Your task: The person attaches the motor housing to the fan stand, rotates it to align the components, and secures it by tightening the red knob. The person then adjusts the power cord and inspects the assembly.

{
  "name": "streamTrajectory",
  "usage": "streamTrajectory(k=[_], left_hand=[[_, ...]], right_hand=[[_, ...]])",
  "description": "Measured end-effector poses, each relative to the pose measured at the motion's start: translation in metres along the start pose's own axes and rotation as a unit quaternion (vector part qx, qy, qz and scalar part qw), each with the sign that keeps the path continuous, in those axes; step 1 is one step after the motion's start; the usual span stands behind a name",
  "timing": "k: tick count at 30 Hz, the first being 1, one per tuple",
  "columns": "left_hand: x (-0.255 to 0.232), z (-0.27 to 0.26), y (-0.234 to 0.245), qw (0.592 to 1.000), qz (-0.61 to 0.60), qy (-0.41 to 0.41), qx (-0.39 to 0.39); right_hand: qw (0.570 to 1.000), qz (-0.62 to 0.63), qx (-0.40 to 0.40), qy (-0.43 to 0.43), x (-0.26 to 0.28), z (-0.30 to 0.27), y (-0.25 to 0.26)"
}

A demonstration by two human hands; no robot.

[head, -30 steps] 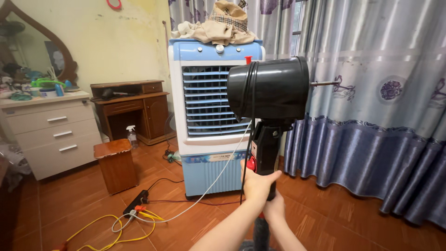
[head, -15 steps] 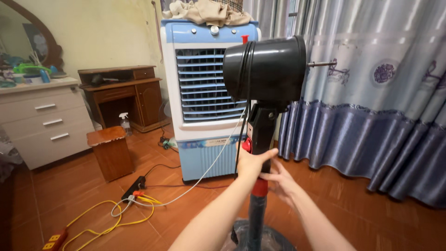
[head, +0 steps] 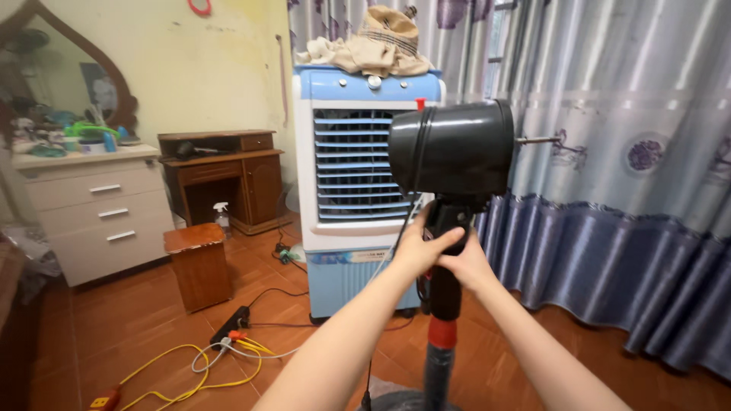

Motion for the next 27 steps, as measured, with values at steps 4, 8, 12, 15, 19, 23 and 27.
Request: streamTrajectory(k=[4,8,12,15,19,23,27], left_hand=[[0.024,0.001,-0.008,0.999,0.034,0.010,-0.018],[0.029,0.010,-0.007,1.000,0.019,0.016,-0.017],[0.029,0.010,-0.007,1.000,-0.005,0.023,-0.001],[0.023,0.011,-0.009,1.000,-0.001,0.015,0.002],[0.018,0.009,-0.013,0.999,0.012,0.049,-0.006],[0.010,0.013,-0.019,0.999,0.004,0.031,0.007],[0.009,0.010,-0.020,0.998,0.009,0.058,0.001]], right_hand=[[0.995,-0.060,-0.069,-0.042,-0.017,-0.008,0.000],[0.995,-0.024,-0.072,-0.067,0.000,-0.004,-0.006],[0.982,-0.033,-0.104,-0.156,0.023,-0.016,-0.010],[0.975,-0.057,-0.120,-0.179,0.042,-0.020,-0.011],[0.975,-0.068,-0.149,-0.151,0.055,-0.020,-0.009],[0.981,-0.008,-0.133,-0.143,0.054,-0.014,-0.003],[0.983,0.006,-0.125,-0.135,0.042,-0.014,-0.001]])
Point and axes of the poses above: each hand's wrist, its own z-axis towards the middle knuckle, its own y-axis out of the back of the hand, x = y × z, the point moved 3 cm from there along z, towards the middle knuckle, and after that the axes turned 7 degrees about -x, right-handed, at the moved point
